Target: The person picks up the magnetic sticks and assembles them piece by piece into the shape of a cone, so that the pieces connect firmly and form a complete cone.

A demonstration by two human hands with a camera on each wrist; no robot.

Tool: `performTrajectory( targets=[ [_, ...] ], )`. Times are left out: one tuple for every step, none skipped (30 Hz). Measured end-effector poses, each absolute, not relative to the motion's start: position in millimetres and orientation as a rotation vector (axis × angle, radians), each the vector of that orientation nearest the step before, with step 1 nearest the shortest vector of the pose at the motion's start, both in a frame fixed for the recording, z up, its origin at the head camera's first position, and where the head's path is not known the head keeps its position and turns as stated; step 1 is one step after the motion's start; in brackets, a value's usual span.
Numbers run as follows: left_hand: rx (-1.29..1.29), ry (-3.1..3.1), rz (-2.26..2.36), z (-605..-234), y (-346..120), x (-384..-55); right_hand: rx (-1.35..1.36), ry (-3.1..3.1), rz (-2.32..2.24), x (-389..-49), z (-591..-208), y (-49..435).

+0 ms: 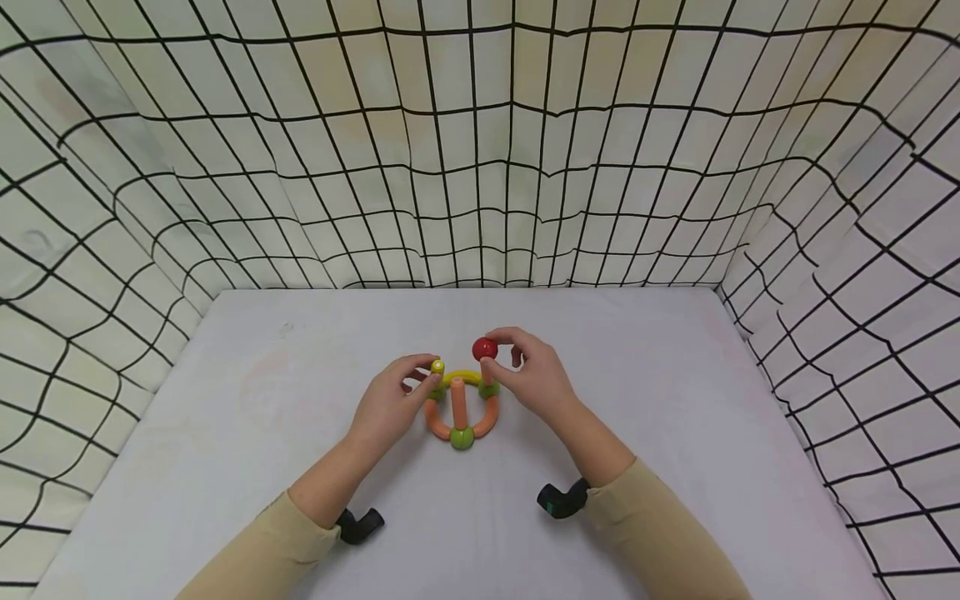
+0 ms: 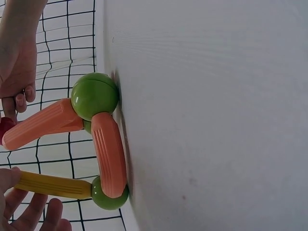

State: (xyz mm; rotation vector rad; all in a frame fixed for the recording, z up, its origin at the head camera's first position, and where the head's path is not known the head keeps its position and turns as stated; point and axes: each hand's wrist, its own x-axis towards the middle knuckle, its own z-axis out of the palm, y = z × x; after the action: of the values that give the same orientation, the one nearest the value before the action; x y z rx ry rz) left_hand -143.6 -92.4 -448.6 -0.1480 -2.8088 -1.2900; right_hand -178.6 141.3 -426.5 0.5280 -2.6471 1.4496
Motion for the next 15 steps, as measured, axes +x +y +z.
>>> performTrajectory(
  targets=[
    [-0.148, -2.809, -1.291, -448, -92, -143, 0.527, -2.65, 1.449, -179, -427, 141],
    [-0.146, -2.808, -1.293, -448, -92, -143, 0.527, -2.651, 1.45, -179, -427, 141],
    [-0.144, -2.81, -1.293, -448, -92, -143, 0.525, -2.653, 1.449, -179, -428, 141],
    [-0.145, -2.81, -1.293, -448, -92, -143, 0.524, -2.654, 1.451, -178, -428, 140],
    [-0.145, -2.813, -1.292, -448, -92, -143, 0.524, -2.658, 1.453, -178, -428, 140],
    [-0.146, -2.814, -1.291, -448, -92, -143, 0.525, -2.664, 1.451, -178, -428, 139],
    [-0.146, -2.814, -1.292, -448, -92, -143, 0.525, -2.673, 1.449, -178, -428, 138],
    [-0.148, -2.814, -1.293, -448, -92, -144, 0.527, -2.682, 1.446, -177, -428, 138],
    [-0.149, -2.812, -1.296, -448, -92, -144, 0.529, -2.693, 1.443, -177, -427, 137],
    [-0.151, -2.81, -1.297, -448, -91, -144, 0.533, -2.703, 1.437, -176, -427, 136],
    [-0.153, -2.808, -1.3, -448, -91, -144, 0.537, -2.711, 1.435, -176, -426, 135],
    [-0.156, -2.806, -1.303, -447, -91, -144, 0.543, -2.72, 1.43, -175, -426, 134],
    [-0.158, -2.807, -1.304, -448, -90, -144, 0.549, -2.726, 1.424, -175, -425, 133],
    [-0.16, -2.809, -1.303, -448, -90, -145, 0.557, -2.731, 1.417, -174, -425, 132],
    [-0.162, -2.811, -1.303, -448, -89, -145, 0.563, -2.736, 1.409, -174, -424, 131]
  ],
)
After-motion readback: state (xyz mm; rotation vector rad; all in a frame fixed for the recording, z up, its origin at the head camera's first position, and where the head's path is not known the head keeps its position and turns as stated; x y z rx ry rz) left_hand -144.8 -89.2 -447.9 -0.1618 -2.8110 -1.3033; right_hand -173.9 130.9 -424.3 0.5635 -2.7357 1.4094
